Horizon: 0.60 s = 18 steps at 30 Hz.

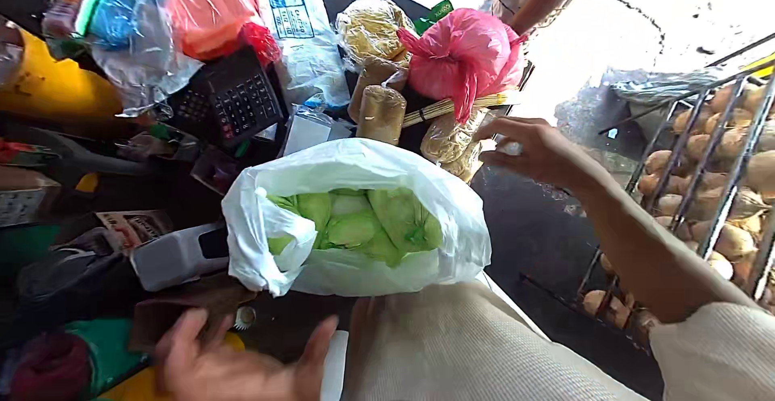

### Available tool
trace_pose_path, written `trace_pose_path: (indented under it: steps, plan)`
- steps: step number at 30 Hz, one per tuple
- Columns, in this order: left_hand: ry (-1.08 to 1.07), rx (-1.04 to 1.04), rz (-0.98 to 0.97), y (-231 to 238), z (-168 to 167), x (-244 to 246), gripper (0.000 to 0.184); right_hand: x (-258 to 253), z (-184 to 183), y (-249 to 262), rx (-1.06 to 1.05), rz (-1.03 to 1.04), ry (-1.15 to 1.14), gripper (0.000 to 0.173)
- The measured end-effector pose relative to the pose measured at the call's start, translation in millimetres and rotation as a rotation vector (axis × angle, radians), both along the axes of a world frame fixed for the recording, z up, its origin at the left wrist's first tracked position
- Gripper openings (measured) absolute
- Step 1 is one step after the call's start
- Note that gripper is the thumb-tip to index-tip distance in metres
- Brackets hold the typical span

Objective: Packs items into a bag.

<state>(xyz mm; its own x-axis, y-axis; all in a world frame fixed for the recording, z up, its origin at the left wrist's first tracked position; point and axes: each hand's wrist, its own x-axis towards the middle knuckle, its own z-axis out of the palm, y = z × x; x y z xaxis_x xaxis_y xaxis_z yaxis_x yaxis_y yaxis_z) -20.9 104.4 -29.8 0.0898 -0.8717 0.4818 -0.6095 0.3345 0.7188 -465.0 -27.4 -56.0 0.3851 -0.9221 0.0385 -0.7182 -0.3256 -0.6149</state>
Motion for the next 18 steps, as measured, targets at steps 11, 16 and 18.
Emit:
trace_pose_path:
  steps: [11,16,18]
  plan:
    - [0.056,0.276,0.114,-52,34,2,0.027,30,-82,-81,-0.173,0.420,0.593,0.048]
    - [0.444,0.244,-0.159,-60,38,2,0.015,67,-100,-102,-0.153,0.490,0.692,0.031]
    - [0.563,0.191,-0.091,-66,40,-6,0.012,79,-115,-111,-0.154,0.501,0.686,0.032]
